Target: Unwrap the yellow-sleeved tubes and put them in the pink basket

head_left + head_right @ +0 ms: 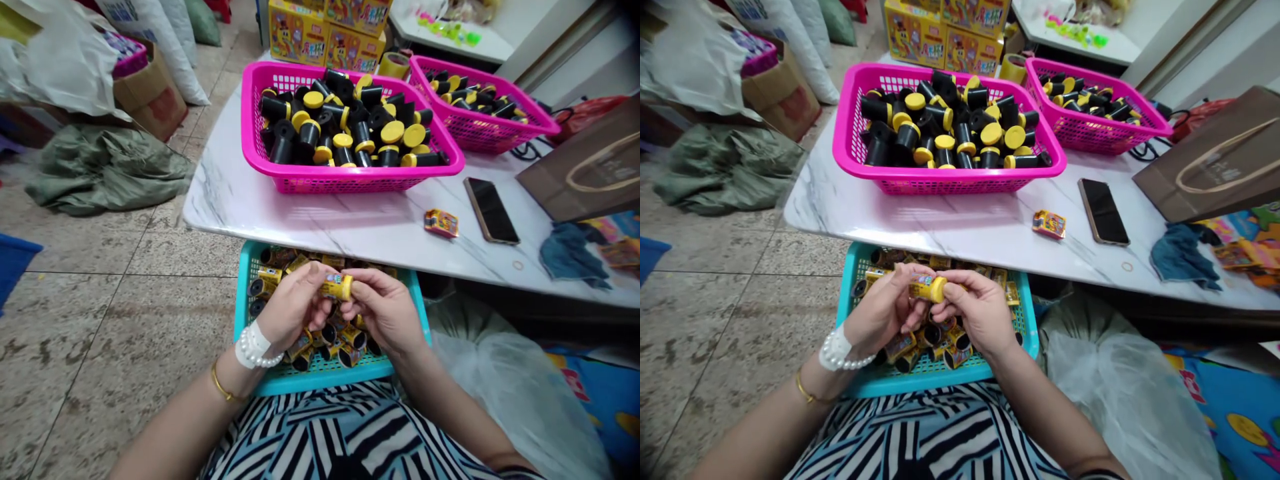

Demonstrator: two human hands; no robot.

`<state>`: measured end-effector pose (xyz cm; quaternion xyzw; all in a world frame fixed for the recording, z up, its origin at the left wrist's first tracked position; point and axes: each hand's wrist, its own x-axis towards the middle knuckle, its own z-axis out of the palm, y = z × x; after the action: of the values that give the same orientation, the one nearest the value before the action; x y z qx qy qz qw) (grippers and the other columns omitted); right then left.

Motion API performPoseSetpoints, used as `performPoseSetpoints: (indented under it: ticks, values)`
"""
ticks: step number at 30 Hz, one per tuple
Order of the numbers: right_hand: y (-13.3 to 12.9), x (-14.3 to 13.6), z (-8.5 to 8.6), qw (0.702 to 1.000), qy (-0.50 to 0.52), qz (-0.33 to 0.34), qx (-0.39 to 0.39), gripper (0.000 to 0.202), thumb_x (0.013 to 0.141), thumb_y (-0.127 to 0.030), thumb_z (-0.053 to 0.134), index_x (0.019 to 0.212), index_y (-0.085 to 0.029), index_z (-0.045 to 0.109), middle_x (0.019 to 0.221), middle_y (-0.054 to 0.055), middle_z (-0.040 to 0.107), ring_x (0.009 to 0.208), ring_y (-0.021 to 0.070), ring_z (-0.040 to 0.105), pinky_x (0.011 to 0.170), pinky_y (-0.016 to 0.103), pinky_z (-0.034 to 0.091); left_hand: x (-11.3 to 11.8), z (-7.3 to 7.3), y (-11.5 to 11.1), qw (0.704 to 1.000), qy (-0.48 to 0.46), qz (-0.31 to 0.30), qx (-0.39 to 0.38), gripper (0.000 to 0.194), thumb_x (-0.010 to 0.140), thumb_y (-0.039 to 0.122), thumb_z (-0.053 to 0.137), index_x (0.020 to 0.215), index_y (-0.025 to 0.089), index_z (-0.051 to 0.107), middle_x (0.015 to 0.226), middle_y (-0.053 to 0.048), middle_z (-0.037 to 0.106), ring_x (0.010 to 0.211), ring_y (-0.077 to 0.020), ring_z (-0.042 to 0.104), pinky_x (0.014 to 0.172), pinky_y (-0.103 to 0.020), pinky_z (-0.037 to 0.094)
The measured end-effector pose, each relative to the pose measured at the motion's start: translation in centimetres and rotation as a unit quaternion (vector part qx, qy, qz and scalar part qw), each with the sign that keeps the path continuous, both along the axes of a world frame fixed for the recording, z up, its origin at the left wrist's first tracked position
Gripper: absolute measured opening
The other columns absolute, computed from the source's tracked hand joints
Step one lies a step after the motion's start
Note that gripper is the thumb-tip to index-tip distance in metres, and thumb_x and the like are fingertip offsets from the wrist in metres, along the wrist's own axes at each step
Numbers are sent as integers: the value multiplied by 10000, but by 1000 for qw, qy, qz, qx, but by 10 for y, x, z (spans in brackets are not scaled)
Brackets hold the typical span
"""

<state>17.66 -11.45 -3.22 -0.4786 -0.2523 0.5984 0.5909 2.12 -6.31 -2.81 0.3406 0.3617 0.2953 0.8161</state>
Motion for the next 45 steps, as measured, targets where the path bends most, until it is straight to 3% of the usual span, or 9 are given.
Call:
performPoseSetpoints:
  ticks: [9,15,18,20,23,29,36,41,45]
  values:
    - [-10,-5,-2,969,-237,-21,70,251,709,-212,851,946,-211,766,906,30,773,755,155,749,695,274,659,-6,2,0,994,95,-6,49,386,801,520,736,840,185,549,483,90,514,340,-29,388,334,-125,280]
    - [-15,10,-4,770,-545,26,329,404,783,-113,781,1168,-227,735,1064,97,772,942,208,746,857,343,642,-13,0,-4,990,79,-118,18,411,794,549,720,819,178,543,586,36,621,336,-39,418,303,-138,300]
    - [-13,18,-6,721,-564,85,393,527,807,-86,746,1308,-222,657,1159,115,751,1005,213,741,888,328,639,-16,-6,-4,985,63,-162,6,446,822,606,653,805,176,539,616,7,635,332,-46,409,300,-157,285]
    - [-11,19,-7,751,-542,109,361,524,820,-102,736,1311,-264,653,1193,95,735,1036,213,729,893,340,639,-17,-8,-6,986,60,-148,39,427,873,598,591,856,172,559,625,20,602,375,-51,418,347,-166,310]
    - [-10,16,-9,869,-426,108,227,413,847,-170,726,1243,-283,690,1231,89,688,872,172,749,756,307,661,-18,-3,-11,974,119,-94,168,338,969,491,490,1066,179,580,696,17,587,518,-91,510,476,-202,405]
    - [-14,7,-8,969,-204,114,79,316,828,-283,770,1136,-229,721,774,6,742,599,128,711,597,252,637,-22,-2,-24,849,265,-29,457,282,935,257,555,1193,169,481,1033,-96,667,868,-199,673,772,-324,525]
    - [-15,11,-8,926,-331,73,165,263,770,-237,821,1027,-248,767,949,40,781,856,183,749,768,314,639,-25,-11,-24,806,219,0,550,249,920,228,608,1161,172,575,1069,-104,709,968,-212,675,845,-324,534]
    - [-21,16,-15,815,-485,53,312,388,806,-183,779,1181,-266,725,1062,85,781,938,220,755,828,358,632,-25,-2,-26,893,251,-48,370,279,920,372,627,1110,168,634,748,-18,686,502,-109,561,493,-229,439]
    - [-17,22,-17,797,-487,86,347,412,797,-230,799,1200,-247,715,1045,97,772,897,205,751,768,323,629,-24,-7,-19,975,125,-136,123,377,900,527,605,999,164,599,565,35,592,374,-75,461,363,-178,339]
